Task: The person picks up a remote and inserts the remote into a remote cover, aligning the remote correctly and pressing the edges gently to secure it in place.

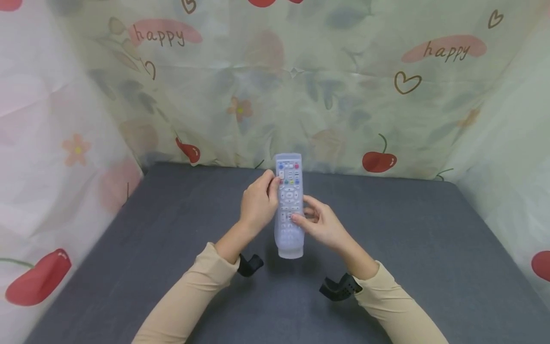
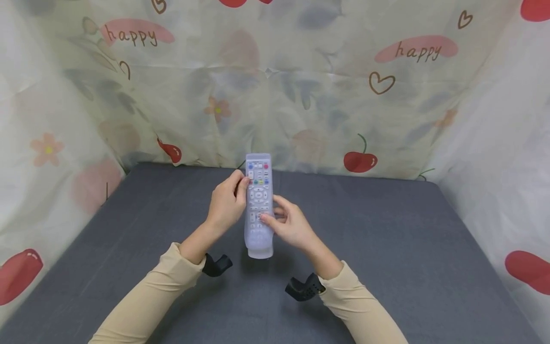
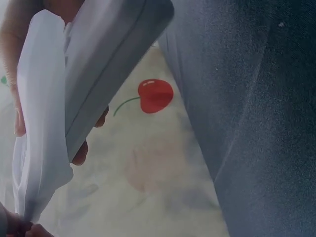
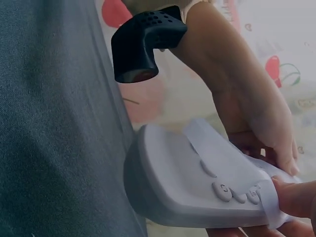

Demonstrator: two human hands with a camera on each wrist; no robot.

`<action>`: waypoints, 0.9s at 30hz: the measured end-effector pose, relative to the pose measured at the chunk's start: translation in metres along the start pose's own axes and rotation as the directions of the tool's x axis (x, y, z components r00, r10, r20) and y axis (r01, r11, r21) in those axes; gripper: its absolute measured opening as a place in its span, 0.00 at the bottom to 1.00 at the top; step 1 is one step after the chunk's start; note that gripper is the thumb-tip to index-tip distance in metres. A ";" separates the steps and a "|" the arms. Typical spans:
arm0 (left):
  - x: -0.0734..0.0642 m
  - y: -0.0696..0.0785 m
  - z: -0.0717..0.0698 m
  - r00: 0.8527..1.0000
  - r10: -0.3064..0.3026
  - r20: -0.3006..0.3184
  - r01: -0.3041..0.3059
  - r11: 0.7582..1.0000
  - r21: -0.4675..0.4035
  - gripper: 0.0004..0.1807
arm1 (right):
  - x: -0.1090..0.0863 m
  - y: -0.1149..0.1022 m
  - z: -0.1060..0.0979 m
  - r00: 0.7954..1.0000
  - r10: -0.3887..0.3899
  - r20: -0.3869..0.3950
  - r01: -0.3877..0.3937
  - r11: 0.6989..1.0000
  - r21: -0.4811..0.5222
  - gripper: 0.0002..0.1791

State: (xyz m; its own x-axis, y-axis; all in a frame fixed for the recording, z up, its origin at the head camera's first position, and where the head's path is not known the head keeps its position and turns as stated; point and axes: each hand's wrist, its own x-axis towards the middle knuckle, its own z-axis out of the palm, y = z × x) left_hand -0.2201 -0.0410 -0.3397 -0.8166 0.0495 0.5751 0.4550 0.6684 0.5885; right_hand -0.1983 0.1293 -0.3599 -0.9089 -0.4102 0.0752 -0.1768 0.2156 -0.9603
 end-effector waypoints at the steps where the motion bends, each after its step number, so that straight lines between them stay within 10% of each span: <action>1: 0.000 0.000 0.000 1.000 0.007 -0.001 -0.007 1.000 -0.014 0.12 | 0.000 0.000 0.001 1.000 -0.004 -0.009 0.004 1.000 -0.001 0.29; 9: 0.003 -0.003 -0.003 0.996 0.023 0.082 -0.015 0.994 -0.107 0.10 | -0.003 0.000 0.007 0.996 0.028 -0.088 -0.023 0.998 0.061 0.27; 17: 0.005 -0.002 -0.008 0.980 0.030 0.196 -0.026 0.999 -0.025 0.09 | -0.002 0.001 0.015 0.986 0.080 -0.143 -0.058 0.986 0.154 0.26; 27: -0.001 -0.001 -0.006 0.984 0.061 0.168 -0.058 0.998 -0.019 0.09 | -0.001 0.001 0.017 0.977 0.103 -0.184 -0.068 0.980 0.187 0.24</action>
State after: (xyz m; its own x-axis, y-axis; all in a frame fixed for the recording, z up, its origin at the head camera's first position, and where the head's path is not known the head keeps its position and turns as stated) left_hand -0.2180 -0.0455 -0.3371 -0.8354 0.2137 0.5064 0.5085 0.6502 0.5645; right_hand -0.1906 0.1147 -0.3653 -0.9762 -0.2155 0.0240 -0.0406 0.0733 -0.9965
